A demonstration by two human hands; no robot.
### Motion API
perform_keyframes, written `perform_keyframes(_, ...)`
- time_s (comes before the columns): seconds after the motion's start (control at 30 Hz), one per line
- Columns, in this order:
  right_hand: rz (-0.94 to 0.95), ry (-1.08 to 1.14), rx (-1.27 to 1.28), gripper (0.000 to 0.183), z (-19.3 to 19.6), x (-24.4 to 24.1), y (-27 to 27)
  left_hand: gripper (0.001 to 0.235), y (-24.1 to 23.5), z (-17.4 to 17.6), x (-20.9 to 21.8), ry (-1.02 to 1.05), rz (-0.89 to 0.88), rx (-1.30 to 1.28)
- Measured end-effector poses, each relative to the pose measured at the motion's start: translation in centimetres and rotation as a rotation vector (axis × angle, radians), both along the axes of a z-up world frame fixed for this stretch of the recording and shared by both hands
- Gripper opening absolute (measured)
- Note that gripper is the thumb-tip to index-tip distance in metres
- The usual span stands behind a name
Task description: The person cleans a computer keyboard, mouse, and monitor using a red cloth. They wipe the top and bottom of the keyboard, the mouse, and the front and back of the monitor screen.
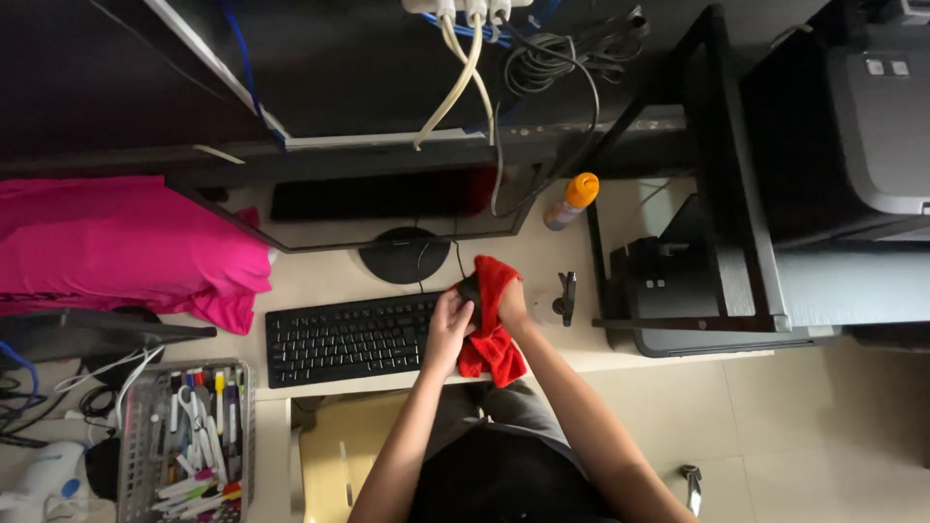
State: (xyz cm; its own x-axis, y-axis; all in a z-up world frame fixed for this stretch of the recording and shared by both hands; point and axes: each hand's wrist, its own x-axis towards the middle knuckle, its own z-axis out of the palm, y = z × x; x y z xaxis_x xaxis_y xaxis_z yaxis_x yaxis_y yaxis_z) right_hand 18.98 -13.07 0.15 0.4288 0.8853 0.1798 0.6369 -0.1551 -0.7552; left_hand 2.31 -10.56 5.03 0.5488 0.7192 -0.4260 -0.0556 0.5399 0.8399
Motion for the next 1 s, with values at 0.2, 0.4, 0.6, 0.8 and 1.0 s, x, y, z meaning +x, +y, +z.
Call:
perform_keyframes(0.2,-0.02,-0.112,0.2,0.051,7.7,-4.1,-3.6,0.038,-0.6,-1.5,0.6,0.225,0.014,0.183)
perform_keyframes(0.4,-0.119,-0.061,-0.123,0.051,8.6,-3.2,-5.2,0.043,-1.0,-4.0,1.5,-0.369,0.129,-0.318)
perform_keyframes(0.6,-0.195,0.267,-0.006,0.029,6.0,-3.3,-6.6,0.08,-1.1,1.5,4.0,-0.393,0.022,-0.588)
perform_keyframes(0.8,-0.298,0.507,0.054,0.047,6.3,-1.6,-8.3,0.078,-2.0,-2.2,7.9,-0.026,-0.072,-0.502)
perform_keyframes(1.0,-0.353,0.359,-0.034,0.038,5.4,0.9,-11.6,0.071,-3.2,-10.5,10.8,-0.053,-0.058,-0.452)
